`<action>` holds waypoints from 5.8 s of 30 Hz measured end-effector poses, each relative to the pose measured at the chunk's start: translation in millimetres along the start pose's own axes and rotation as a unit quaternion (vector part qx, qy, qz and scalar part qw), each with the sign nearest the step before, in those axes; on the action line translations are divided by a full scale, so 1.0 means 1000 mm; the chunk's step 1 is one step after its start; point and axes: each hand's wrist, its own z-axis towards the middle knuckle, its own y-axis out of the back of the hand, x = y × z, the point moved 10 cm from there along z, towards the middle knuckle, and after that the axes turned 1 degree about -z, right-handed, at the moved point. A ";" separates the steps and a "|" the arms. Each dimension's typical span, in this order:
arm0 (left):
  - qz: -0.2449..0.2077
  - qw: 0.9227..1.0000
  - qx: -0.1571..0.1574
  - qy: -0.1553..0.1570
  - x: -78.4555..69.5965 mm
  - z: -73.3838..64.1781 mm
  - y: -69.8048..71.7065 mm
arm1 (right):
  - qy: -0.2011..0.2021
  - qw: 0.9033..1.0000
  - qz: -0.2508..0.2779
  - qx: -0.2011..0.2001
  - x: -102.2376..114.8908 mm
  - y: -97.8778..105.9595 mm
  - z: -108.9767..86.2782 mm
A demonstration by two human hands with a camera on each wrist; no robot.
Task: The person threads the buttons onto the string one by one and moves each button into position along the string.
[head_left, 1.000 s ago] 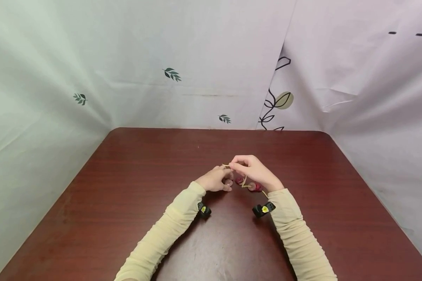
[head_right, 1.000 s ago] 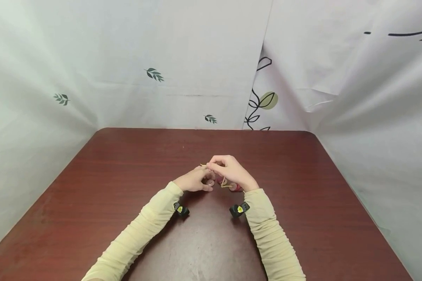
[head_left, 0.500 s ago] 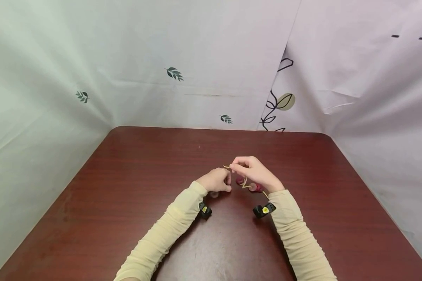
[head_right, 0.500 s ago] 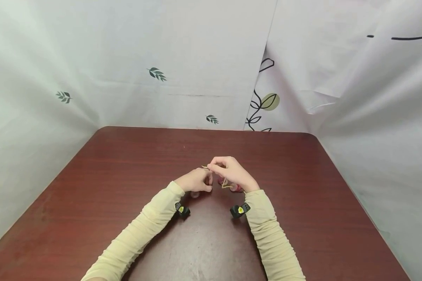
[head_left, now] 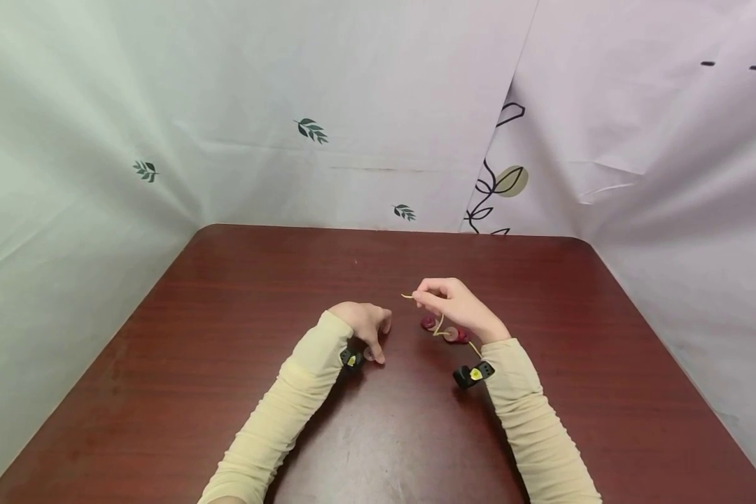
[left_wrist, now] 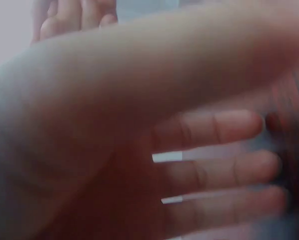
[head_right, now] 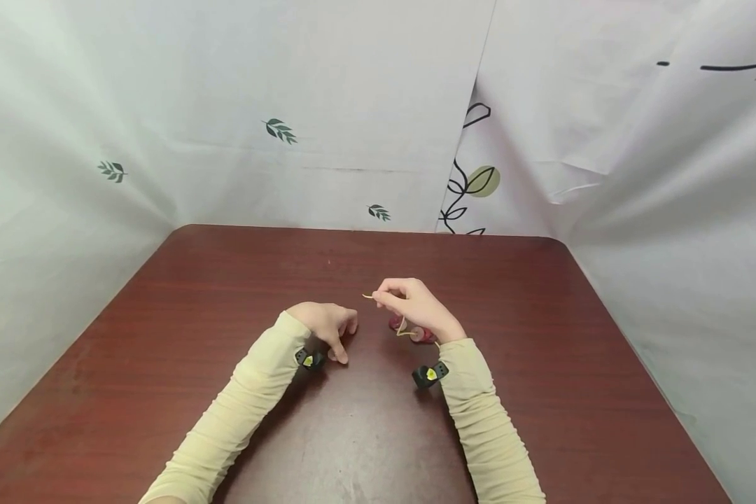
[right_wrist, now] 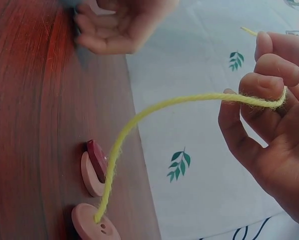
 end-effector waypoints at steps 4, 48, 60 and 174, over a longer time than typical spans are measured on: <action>0.073 0.997 -0.017 0.011 -0.003 -0.004 0.003 | 0.008 1.000 -0.003 -0.002 0.001 0.000 0.000; 0.107 0.990 -0.088 -0.036 -0.010 0.015 0.011 | 0.001 0.999 -0.037 0.009 -0.002 -0.004 0.001; 0.109 0.985 -0.104 -0.084 -0.018 0.022 0.014 | 0.016 0.999 -0.052 0.009 -0.004 -0.005 0.003; -0.143 0.934 -0.269 -0.184 -0.027 -0.005 0.070 | -0.012 0.995 -0.057 -0.082 -0.014 0.012 0.005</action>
